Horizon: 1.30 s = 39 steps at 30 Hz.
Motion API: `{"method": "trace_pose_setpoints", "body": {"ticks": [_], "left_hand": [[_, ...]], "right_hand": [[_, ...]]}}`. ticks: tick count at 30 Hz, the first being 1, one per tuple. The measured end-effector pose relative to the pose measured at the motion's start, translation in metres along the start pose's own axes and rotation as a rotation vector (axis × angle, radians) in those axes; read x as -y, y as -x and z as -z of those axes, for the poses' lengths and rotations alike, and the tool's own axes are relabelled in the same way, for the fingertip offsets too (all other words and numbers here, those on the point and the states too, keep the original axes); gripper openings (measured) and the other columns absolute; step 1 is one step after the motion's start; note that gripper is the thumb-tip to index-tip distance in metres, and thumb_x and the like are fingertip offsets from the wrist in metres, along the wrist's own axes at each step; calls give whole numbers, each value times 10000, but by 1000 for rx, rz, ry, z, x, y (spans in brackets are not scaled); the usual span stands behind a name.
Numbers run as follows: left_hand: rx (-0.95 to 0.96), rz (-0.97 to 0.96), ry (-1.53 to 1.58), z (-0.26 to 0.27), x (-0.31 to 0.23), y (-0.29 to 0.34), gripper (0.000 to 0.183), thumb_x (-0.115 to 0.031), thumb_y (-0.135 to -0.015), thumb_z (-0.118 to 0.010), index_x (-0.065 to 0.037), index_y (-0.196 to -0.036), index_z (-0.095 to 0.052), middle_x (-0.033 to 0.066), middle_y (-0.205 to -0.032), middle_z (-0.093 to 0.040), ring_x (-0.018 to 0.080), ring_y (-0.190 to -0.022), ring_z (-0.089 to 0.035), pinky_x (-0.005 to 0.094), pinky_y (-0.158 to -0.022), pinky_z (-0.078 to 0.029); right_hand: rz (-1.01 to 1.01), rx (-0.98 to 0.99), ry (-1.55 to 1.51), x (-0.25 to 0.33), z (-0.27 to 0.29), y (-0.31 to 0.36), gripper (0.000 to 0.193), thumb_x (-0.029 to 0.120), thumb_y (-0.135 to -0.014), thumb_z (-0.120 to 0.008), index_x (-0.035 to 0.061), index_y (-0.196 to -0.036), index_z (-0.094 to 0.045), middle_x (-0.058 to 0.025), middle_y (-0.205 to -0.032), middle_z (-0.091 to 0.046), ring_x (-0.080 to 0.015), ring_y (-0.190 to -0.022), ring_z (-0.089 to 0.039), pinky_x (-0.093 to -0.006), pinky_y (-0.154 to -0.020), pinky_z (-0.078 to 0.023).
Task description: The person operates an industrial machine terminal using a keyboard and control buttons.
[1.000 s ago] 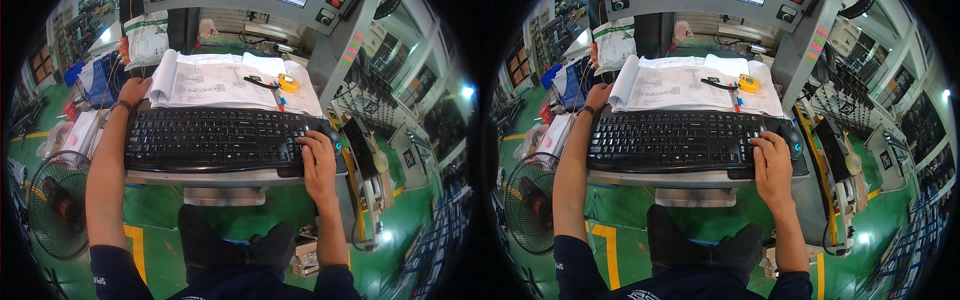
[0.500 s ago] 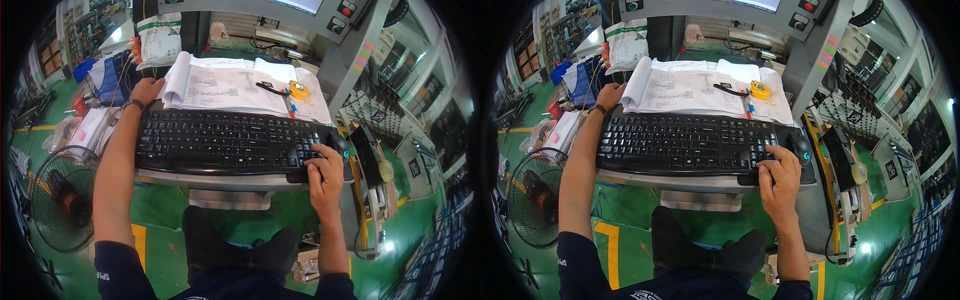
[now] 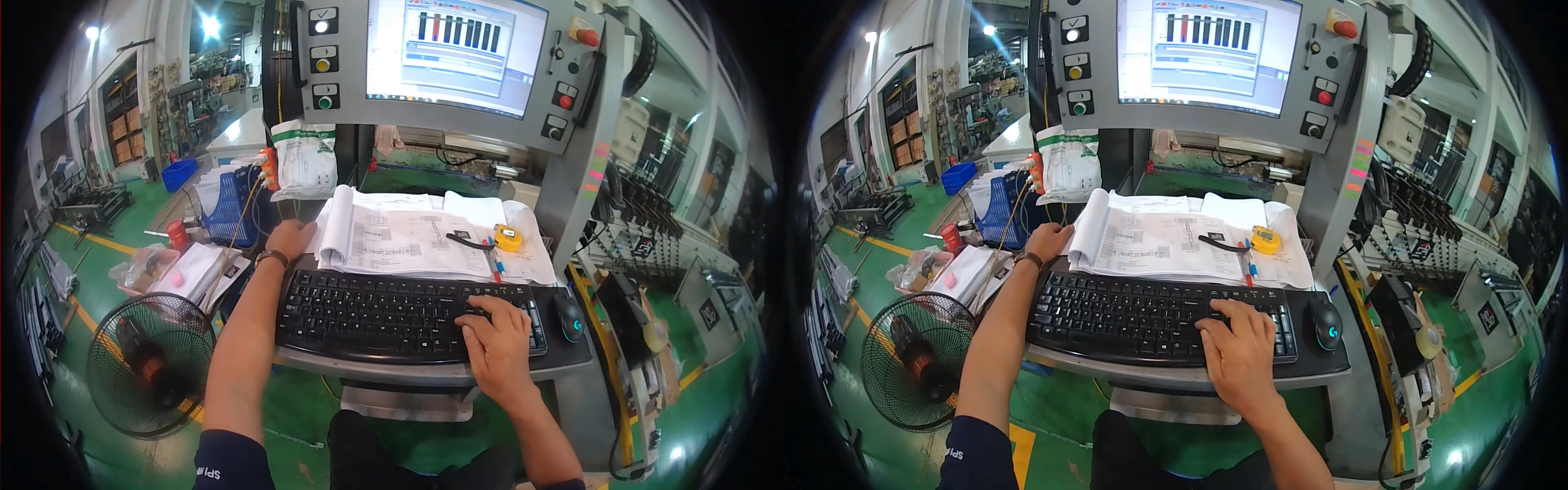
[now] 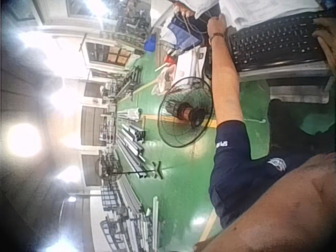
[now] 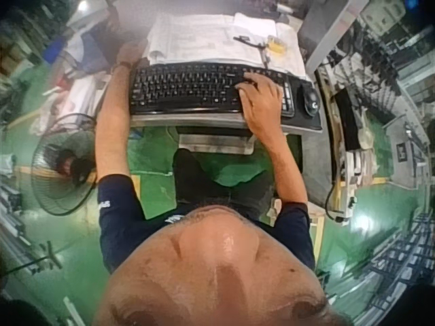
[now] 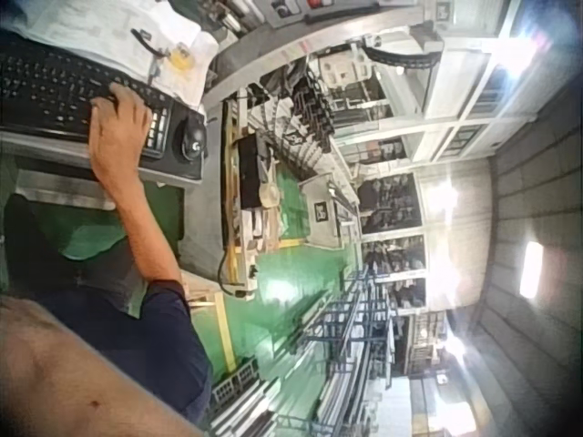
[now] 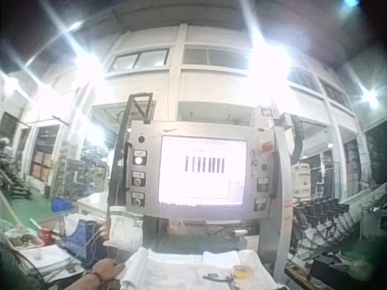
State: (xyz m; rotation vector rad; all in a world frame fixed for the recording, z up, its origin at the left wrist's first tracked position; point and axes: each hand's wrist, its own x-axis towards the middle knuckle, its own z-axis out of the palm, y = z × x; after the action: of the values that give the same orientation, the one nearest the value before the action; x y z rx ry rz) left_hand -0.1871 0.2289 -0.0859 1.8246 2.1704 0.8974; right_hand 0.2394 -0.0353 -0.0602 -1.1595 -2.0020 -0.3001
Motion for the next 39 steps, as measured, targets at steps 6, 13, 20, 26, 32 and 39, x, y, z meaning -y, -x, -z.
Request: {"method": "trace_pose_setpoints", "body": {"ticks": [6, 13, 20, 26, 32, 39], "left_hand": [[14, 17, 8, 2, -3, -1, 638, -610, -958, -622, -58, -1206, -823, 255, -1235, -781, 444, -1196, -733, 500, -1061, -557], [22, 21, -9, 1, -3, -1, 639, -614, -963, -607, -63, -1202, -825, 248, -1239, -782, 437, -1198, -733, 493, -1059, -557], [3, 10, 4, 0, -1, 0, 641, -616, -966, -603, -54, -1178, -828, 263, -1210, -783, 443, -1180, -739, 501, -1053, -558], [4, 4, -2, 1, -1, 0, 647, -614, -964, -608, -43, -1177, -827, 271, -1206, -782, 445, -1175, -741, 500, -1055, -558], [-44, -13, 5, -3, -1, 0, 581, -563, -986, -655, -31, -1137, -832, 256, -1116, -803, 424, -1072, -774, 488, -965, -588], [-39, -10, -6, -1, -1, 0, 589, -565, -986, -650, -21, -1123, -833, 262, -1108, -802, 425, -1071, -774, 494, -968, -586]], "right_hand": [[-15, -2, -3, -5, -1, 5, 148, 125, -984, -730, 106, -1117, -791, -97, -1315, -699, -326, -1272, -623, -496, -1081, -398], [-28, 9, -19, -7, 3, 10, 150, 130, -982, -737, 98, -1117, -794, -96, -1303, -704, -319, -1250, -637, -486, -1075, -401], [-21, 14, -31, -8, 4, 12, 152, 139, -983, -740, 95, -1118, -796, -98, -1302, -706, -310, -1258, -640, -475, -1070, -401], [-21, 16, -47, -7, 6, 13, 148, 145, -977, -749, 92, -1105, -803, -95, -1289, -715, -306, -1247, -647, -469, -1067, -401], [-26, 20, -53, -9, 10, 13, 150, 144, -964, -759, 89, -1097, -804, -98, -1287, -719, -310, -1240, -650, -466, -1067, -406], [-31, -5, -33, -17, 20, 12, 159, 140, -948, -773, 87, -1095, -802, -98, -1283, -719, -313, -1203, -652, -459, -1061, -417]]}}
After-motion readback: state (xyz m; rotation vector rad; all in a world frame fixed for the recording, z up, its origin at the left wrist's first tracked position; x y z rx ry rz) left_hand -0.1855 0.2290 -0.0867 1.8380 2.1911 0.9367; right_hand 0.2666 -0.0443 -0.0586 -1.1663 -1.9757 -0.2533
